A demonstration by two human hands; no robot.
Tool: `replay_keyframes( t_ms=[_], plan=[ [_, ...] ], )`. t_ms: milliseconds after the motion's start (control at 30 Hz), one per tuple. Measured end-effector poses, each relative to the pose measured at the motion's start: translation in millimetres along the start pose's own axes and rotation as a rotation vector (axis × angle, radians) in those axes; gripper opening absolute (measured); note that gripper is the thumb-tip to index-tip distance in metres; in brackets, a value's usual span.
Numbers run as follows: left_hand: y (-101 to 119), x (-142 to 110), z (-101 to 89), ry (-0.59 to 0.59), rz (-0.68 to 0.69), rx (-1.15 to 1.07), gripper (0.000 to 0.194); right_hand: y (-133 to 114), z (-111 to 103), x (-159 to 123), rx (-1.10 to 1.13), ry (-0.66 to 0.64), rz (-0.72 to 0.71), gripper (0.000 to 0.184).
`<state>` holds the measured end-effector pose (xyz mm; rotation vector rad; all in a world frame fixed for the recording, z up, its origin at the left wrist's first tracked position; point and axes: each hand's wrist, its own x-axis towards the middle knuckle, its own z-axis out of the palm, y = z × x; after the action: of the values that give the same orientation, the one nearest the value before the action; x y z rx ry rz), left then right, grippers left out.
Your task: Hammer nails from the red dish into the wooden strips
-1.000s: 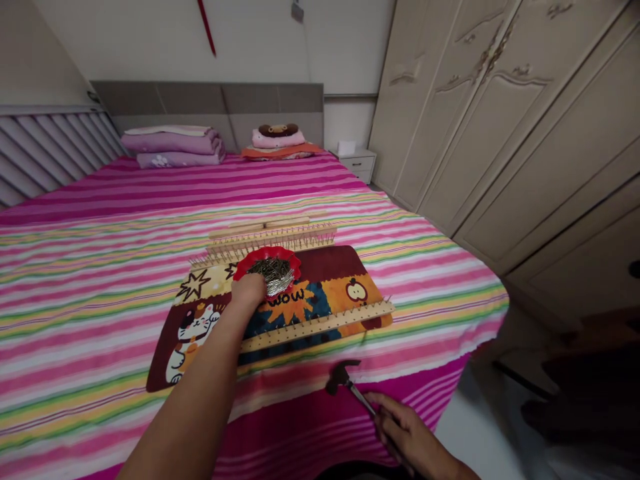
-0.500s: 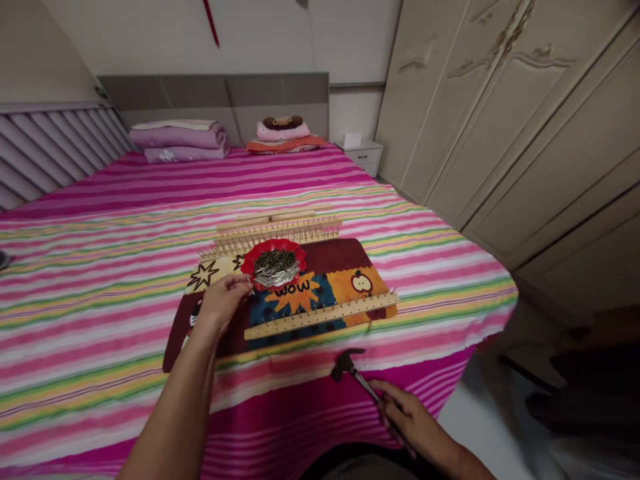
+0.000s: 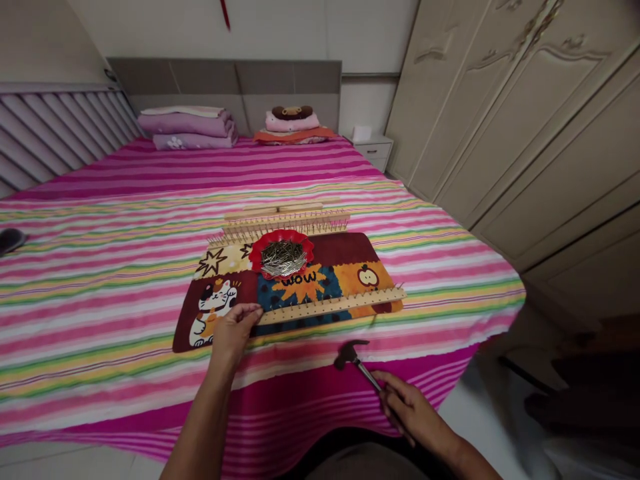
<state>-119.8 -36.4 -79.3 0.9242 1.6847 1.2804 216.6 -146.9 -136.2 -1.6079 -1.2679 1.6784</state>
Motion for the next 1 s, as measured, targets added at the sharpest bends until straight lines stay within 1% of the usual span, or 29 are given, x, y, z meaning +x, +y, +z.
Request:
replay_keyframes(
  t_ms=[167,233,300,367,400,433,500,567,633,767,867,1000],
  plan=[
    [-1,-4,0.5,0.018,0.048,0.14,0.036,1,1,0,-0.003,0.006,-0.003,0.058],
    [0,-7,1.7,0.037,0.078,0.21,0.033,-3,2,-4,-0.006,0.006,-0.011,0.056],
    [0,-10,3.0,0.049,0.103,0.267,0.031,-14,4,-11,-0.018,-0.016,-0.02,0.055],
    [1,-13,4.2,0.054,0.118,0.309,0.029,-30,7,-19,-0.036,-0.07,-0.058,0.052],
    [1,-14,4.7,0.059,0.125,0.324,0.029,-41,10,-21,-0.043,-0.104,-0.101,0.05],
    [0,-15,5.1,0.064,0.13,0.336,0.028,-53,13,-23,-0.051,-0.132,-0.162,0.048],
    [0,-16,5.9,0.073,0.141,0.349,0.027,-79,20,-21,-0.083,-0.147,-0.329,0.042],
    [-2,-16,6.6,0.077,0.162,0.349,0.024,-105,29,-15,-0.153,-0.095,-0.495,0.038],
    [-3,-15,7.5,0.083,0.186,0.337,0.022,-130,40,-5,-0.22,-0.058,-0.615,0.037],
    [-6,-14,9.3,0.092,0.207,0.315,0.02,-170,61,16,-0.333,0.002,-0.793,0.038],
    [-8,-15,9.9,0.093,0.203,0.299,0.021,-184,74,31,-0.443,0.004,-0.832,0.037],
    [-8,-16,9.4,0.102,0.225,0.341,0.019,-185,85,46,-0.586,-0.049,-0.752,0.034]
  ],
)
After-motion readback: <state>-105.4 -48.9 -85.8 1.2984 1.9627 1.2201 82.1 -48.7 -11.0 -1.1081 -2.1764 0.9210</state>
